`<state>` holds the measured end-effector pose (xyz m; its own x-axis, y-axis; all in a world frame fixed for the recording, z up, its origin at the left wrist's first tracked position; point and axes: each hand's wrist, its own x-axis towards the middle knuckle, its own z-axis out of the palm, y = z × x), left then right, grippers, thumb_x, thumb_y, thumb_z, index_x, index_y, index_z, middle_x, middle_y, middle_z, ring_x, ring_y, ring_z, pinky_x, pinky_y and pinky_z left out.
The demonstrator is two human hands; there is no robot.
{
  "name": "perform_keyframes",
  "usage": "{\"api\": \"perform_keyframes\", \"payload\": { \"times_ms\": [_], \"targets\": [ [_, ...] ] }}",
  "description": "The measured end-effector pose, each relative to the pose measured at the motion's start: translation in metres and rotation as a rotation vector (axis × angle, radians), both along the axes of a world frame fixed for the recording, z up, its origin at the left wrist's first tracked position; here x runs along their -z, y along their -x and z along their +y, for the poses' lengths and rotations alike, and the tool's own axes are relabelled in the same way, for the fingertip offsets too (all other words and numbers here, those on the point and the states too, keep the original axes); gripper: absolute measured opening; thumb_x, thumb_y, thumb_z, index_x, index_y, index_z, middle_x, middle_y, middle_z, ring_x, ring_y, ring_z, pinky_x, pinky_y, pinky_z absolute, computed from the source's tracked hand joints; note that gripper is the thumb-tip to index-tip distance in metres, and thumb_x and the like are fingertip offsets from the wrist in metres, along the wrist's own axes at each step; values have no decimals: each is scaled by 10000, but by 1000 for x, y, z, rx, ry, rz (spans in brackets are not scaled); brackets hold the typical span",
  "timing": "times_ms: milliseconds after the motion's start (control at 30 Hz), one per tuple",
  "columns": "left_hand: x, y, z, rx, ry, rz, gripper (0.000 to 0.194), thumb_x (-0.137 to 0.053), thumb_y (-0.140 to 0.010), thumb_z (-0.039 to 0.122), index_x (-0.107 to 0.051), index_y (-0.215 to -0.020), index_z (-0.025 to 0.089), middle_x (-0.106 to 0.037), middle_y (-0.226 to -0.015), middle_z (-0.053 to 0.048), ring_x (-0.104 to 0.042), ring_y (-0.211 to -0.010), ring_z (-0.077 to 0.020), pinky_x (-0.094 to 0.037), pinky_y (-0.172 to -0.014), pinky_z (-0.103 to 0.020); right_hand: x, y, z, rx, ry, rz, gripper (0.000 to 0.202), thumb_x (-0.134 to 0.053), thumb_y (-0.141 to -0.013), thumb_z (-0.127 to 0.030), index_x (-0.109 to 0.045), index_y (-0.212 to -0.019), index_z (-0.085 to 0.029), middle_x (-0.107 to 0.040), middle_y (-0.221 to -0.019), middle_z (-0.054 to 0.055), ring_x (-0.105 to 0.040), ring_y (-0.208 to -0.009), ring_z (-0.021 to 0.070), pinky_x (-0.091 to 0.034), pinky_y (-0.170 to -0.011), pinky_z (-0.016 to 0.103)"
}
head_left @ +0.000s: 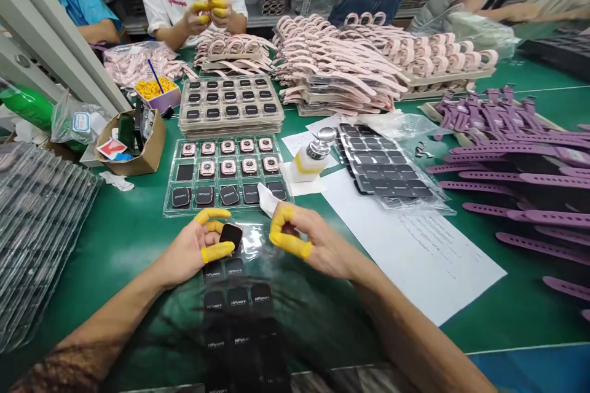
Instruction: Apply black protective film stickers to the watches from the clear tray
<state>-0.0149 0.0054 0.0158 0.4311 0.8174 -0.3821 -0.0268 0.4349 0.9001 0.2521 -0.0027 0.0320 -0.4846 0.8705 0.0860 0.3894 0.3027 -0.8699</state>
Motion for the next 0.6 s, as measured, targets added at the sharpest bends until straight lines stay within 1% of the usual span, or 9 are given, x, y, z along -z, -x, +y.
{"api": "perform_keyframes", "payload": {
  "times_ms": [100, 133, 200, 300, 333, 400, 467, 533, 600],
  "targets": [
    [2, -2, 0, -45, -30, -4, 565, -907, -776, 348, -596, -1235, 239, -693, -1025, -21, -712, -771, -134, -601, -811, -322, 4, -11, 3, -3, 6, -529, 273, -701, -932, -255, -556, -703, -226, -610, -715, -19, -501, -603, 140, -287, -566, 298],
    [2, -3, -1, -51, -38, -5, 544, -901, -780, 356, -604, -1220, 234, -692, -1049, -29, -718, -772, -137, -607, -821, -333, 8, -12, 4, 26, -30, -634, 272, -747, -910, -284, -571, -709, -231, -618, -705, -20, -506, -590, 143, -267, -556, 303],
    [1, -4, -1, -52, -44, -7, 541, -895, -783, 357, -612, -1227, 233, -687, -1077, -37, -724, -777, -139, -611, -831, -342, 18, -13, 7, 133, -140, -694, 246, -805, -881, -391, -630, -789, -245, -649, -749, -15, -534, -588, 153, -279, -539, 302],
    [-1, -5, -2, -35, -33, -26, 542, -890, -786, 340, -629, -1251, 241, -677, -1068, -26, -722, -780, -131, -610, -864, -350, 34, -13, 18, 388, -326, -575, 219, -740, -933, -454, -696, -959, -241, -681, -939, 40, -598, -682, 180, -398, -577, 311],
    [-1, -6, -2, -24, -24, -33, 535, -890, -787, 328, -638, -1251, 241, -678, -1054, -22, -719, -789, -129, -606, -877, -349, 39, -14, 22, 450, -377, -514, 207, -686, -969, -438, -704, -971, -232, -669, -993, 68, -621, -746, 199, -442, -614, 326],
    [0, -6, -3, 7, 5, -52, 569, -907, -761, 289, -644, -1264, 246, -693, -1009, -13, -722, -816, -139, -599, -885, -347, 45, -16, 27, 505, -470, -378, 212, -617, -1005, -402, -696, -927, -222, -644, -1037, 106, -644, -886, 246, -513, -719, 381],
    [3, -7, -4, 18, 21, -52, 645, -941, -707, 257, -643, -1279, 249, -720, -948, -6, -732, -837, -162, -593, -868, -345, 44, -16, 27, 490, -553, -237, 214, -618, -1005, -370, -641, -841, -235, -651, -1085, 124, -642, -1022, 282, -541, -861, 457],
    [7, -7, -5, -13, -8, -3, 670, -967, -656, 257, -663, -1252, 235, -749, -892, -5, -739, -839, -178, -587, -863, -347, 40, -11, 21, 422, -586, -110, 181, -635, -1001, -320, -587, -840, -253, -670, -1187, 123, -638, -1127, 289, -528, -978, 510],
    [10, -7, -7, -53, -76, 84, 646, -975, -637, 286, -701, -1218, 220, -771, -851, -9, -741, -828, -187, -581, -872, -349, 36, 3, 12, 311, -568, -45, 119, -625, -1010, -273, -572, -904, -267, -685, -1184, 100, -660, -1108, 265, -544, -951, 484]
  ]
}}
